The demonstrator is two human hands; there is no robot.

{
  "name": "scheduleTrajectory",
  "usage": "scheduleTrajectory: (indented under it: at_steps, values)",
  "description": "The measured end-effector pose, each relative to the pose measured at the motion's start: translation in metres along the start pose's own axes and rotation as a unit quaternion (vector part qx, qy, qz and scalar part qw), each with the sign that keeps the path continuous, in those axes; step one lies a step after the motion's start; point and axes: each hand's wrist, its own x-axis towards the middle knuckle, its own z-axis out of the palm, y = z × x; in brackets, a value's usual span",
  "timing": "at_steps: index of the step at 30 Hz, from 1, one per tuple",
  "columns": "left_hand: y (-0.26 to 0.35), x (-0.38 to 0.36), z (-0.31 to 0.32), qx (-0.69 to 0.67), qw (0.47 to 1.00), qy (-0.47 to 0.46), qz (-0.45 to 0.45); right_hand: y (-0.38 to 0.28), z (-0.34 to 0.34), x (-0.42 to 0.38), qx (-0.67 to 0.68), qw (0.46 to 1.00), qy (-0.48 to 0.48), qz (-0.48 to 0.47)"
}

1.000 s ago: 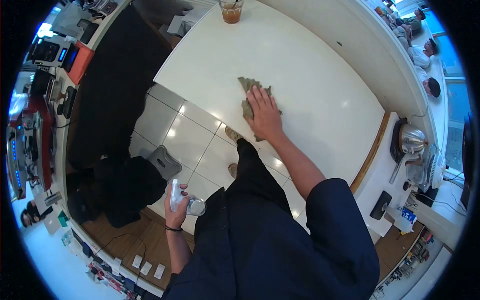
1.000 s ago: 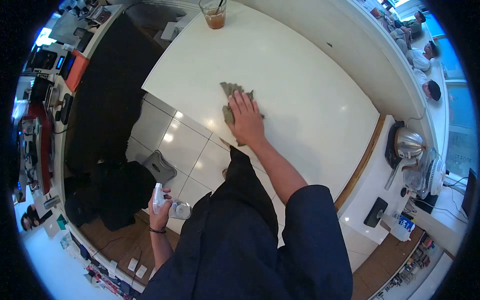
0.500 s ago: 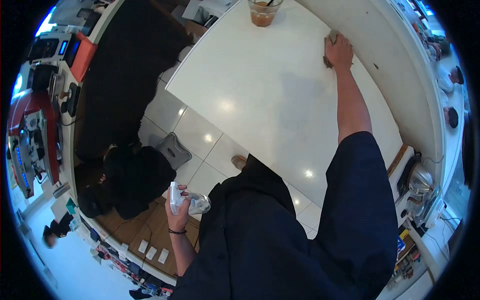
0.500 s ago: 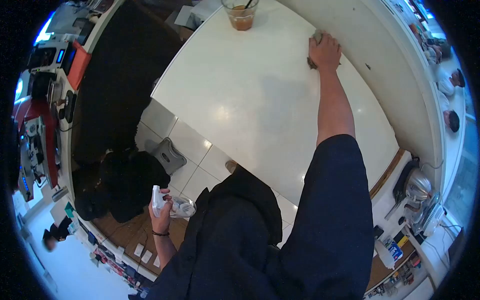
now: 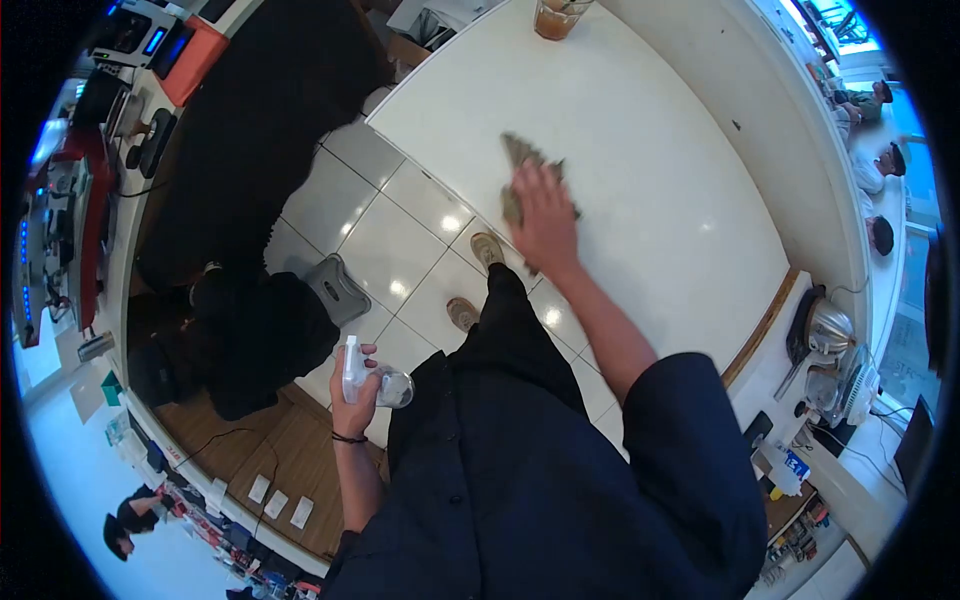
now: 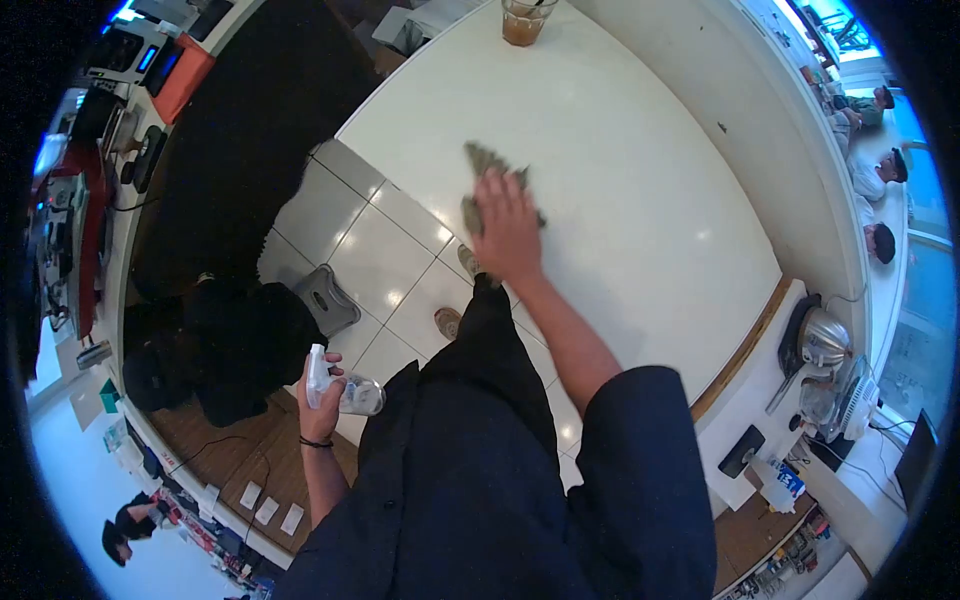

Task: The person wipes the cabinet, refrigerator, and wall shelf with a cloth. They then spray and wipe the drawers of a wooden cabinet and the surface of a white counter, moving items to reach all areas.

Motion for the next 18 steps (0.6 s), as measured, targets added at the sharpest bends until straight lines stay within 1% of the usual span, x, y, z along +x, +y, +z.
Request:
scheduleTrajectory:
  at_steps: [2, 3, 6, 8, 9, 11, 14, 16, 18]
  values:
    - [-0.008, 0.001, -0.011, 0.015, 1.0, -0.011, 0.024, -0.023, -0.01, -0.022, 0.035, 0.999, -0.022, -0.013]
    - [-0.009, 0.0, -0.013, 0.004, 1.0, -0.005, 0.012, -0.027, -0.013, -0.026, 0.052, 0.998, -0.033, -0.018]
    - [-0.018, 0.01, -0.017, 0.023, 0.999, -0.014, 0.027, -0.014, -0.02, -0.025, 0.059, 0.994, -0.08, -0.039]
    - [-0.012, 0.017, -0.016, 0.037, 0.999, -0.023, 0.024, 0.005, -0.02, -0.008, 0.044, 0.995, -0.083, -0.022]
    - [-0.009, 0.023, -0.015, 0.037, 0.999, -0.025, 0.021, 0.018, -0.019, 0.004, 0.038, 0.995, -0.086, -0.016]
    - [0.001, 0.033, -0.009, 0.052, 0.998, -0.017, 0.022, 0.054, -0.011, 0.035, 0.008, 0.999, -0.048, 0.013]
    - [0.019, 0.05, -0.001, 0.034, 0.999, -0.006, -0.012, 0.121, 0.005, 0.096, -0.02, 0.997, 0.006, 0.069]
    - [0.025, 0.06, 0.002, 0.039, 0.999, -0.01, -0.014, 0.171, 0.011, 0.144, -0.041, 0.994, 0.043, 0.087]
    - [0.033, 0.07, 0.004, 0.046, 0.999, -0.006, -0.025, 0.222, 0.013, 0.191, -0.05, 0.991, 0.04, 0.114]
